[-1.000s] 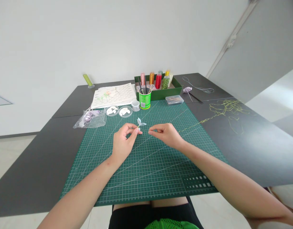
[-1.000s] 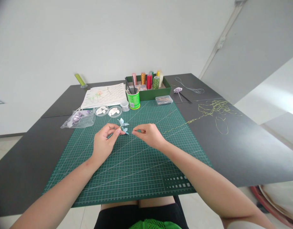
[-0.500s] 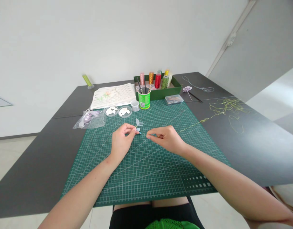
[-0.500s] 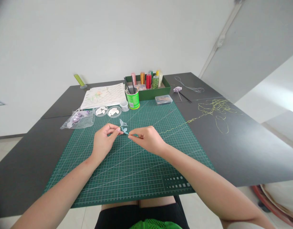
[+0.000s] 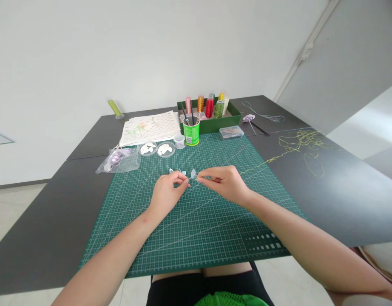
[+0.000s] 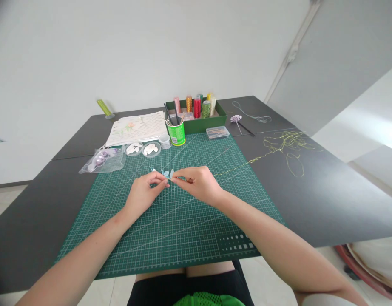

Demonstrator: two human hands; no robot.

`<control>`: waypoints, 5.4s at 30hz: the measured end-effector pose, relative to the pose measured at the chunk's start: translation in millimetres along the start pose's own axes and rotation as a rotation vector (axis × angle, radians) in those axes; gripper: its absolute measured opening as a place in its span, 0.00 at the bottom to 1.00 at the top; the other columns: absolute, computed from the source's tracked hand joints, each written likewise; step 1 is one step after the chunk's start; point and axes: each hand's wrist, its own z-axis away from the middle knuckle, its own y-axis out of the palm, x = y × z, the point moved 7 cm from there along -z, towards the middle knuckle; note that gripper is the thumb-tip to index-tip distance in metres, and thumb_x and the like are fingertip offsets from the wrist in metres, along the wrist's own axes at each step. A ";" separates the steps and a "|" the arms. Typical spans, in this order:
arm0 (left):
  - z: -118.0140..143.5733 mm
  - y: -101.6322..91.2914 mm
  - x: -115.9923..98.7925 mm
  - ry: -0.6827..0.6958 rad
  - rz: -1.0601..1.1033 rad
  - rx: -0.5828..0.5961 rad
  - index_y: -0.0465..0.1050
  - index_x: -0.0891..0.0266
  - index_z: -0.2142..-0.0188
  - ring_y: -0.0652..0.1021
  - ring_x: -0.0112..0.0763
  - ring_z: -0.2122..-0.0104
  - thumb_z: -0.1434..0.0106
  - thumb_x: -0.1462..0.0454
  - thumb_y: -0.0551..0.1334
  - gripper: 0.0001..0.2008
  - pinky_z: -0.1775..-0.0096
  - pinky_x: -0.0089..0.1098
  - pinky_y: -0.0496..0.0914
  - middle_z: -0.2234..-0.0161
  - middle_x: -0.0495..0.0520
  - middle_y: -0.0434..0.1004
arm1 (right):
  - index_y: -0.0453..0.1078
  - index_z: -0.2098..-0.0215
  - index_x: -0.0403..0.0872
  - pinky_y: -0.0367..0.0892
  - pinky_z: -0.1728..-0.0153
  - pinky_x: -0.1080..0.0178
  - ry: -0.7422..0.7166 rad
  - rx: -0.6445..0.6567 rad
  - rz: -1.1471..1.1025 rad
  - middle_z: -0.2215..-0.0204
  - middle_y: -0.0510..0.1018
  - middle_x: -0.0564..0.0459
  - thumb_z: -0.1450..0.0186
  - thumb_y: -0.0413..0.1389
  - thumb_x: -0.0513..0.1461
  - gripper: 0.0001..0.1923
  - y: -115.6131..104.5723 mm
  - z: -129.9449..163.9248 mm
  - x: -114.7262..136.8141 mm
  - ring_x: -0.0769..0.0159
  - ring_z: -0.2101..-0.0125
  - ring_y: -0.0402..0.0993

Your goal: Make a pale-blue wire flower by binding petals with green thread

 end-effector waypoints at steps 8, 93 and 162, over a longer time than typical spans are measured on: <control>6.1 15.0 -15.3 0.137 -0.131 0.153 0.75 0.55 0.70 0.82 0.34 0.70 0.36 0.67 0.63 0.06 0.51 0.42 0.72 0.72 0.44 0.84 | 0.80 0.68 0.45 0.53 0.80 0.69 -0.007 -0.014 0.008 0.82 0.73 0.57 0.30 0.56 0.44 0.15 -1.8 -1.4 -2.0 0.75 0.83 0.56; 15.9 -2.4 -8.4 -0.042 0.449 -0.153 0.73 0.60 0.69 0.75 0.29 0.72 0.37 0.59 0.64 0.08 0.69 0.30 0.69 0.71 0.49 0.78 | 0.74 0.66 0.47 0.39 0.80 0.65 0.640 -0.049 -0.924 0.87 0.53 0.66 0.45 0.69 0.50 0.17 52.8 10.4 -17.4 0.76 0.83 0.43; 2.6 15.3 16.1 -0.241 0.780 -0.024 0.80 0.63 0.62 0.80 0.32 0.68 0.42 0.55 0.70 0.14 0.68 0.28 0.72 0.70 0.52 0.81 | 0.74 0.72 0.46 0.40 0.80 0.65 0.705 -0.027 -0.859 0.83 0.61 0.63 0.47 0.69 0.52 0.19 52.4 13.0 -36.8 0.77 0.82 0.47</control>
